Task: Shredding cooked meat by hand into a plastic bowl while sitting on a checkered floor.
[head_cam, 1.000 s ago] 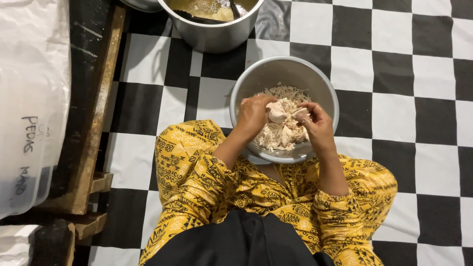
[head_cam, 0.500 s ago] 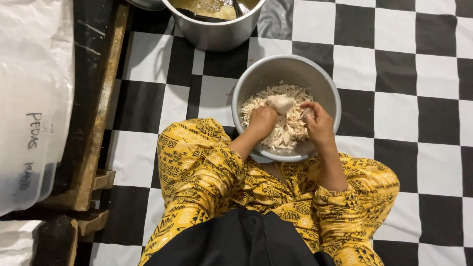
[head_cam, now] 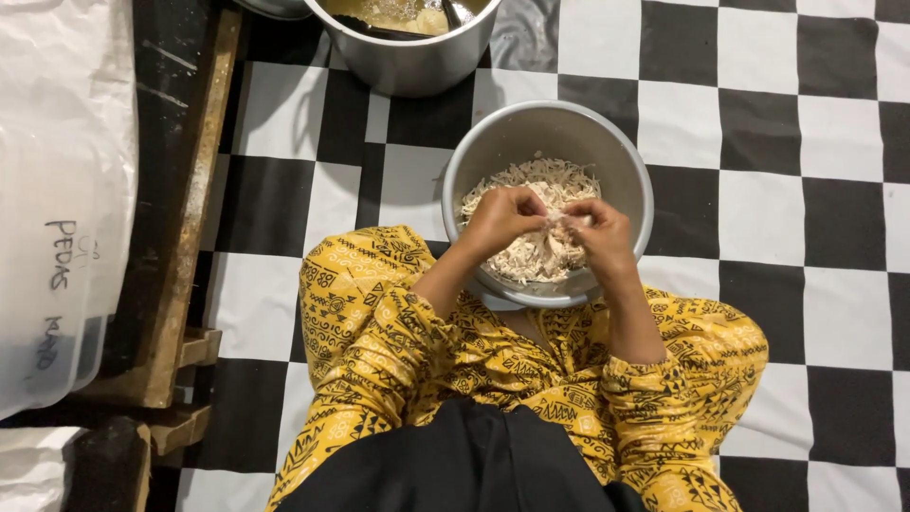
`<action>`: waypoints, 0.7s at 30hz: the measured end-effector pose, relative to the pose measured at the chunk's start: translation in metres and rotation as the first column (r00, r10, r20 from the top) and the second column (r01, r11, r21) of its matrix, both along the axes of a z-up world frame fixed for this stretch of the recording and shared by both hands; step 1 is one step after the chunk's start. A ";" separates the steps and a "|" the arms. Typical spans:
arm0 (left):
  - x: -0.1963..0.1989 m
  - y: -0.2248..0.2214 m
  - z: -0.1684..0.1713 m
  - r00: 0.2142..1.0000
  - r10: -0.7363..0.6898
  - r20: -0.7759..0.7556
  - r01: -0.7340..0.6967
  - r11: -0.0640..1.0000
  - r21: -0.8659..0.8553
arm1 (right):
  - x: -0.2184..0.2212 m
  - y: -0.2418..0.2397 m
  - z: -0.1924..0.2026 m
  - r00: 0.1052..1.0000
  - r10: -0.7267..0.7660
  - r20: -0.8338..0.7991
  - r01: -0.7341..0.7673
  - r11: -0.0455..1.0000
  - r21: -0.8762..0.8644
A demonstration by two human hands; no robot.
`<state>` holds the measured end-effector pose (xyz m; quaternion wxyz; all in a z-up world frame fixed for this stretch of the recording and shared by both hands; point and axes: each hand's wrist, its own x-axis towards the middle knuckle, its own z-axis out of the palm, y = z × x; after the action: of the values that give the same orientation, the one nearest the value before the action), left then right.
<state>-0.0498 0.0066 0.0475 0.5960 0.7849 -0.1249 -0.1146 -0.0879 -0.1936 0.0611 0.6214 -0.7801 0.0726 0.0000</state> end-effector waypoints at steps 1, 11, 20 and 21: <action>0.003 0.004 -0.006 1.000 -0.003 -0.001 0.003 1.000 -0.001 | 0.003 -0.015 -0.012 1.000 -0.003 -0.001 0.003 1.000 -0.001; 0.002 -0.017 -0.105 0.924 -0.120 0.362 -0.149 0.761 0.632 | -0.001 -0.041 0.011 0.999 -0.046 -0.025 0.031 0.908 -0.417; -0.011 -0.006 -0.009 0.929 0.063 0.364 -0.234 0.863 0.448 | -0.007 -0.019 0.033 0.998 0.048 -0.030 -0.044 0.992 0.121; -0.015 -0.010 0.002 0.973 0.070 0.219 -0.126 0.959 0.253 | -0.010 -0.012 0.039 0.997 0.078 -0.029 -0.071 0.978 0.196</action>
<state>-0.0649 -0.0033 0.0490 0.4744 0.8704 -0.1307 -0.0180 -0.0975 -0.2057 0.1000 0.6930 -0.7175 0.0543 0.0448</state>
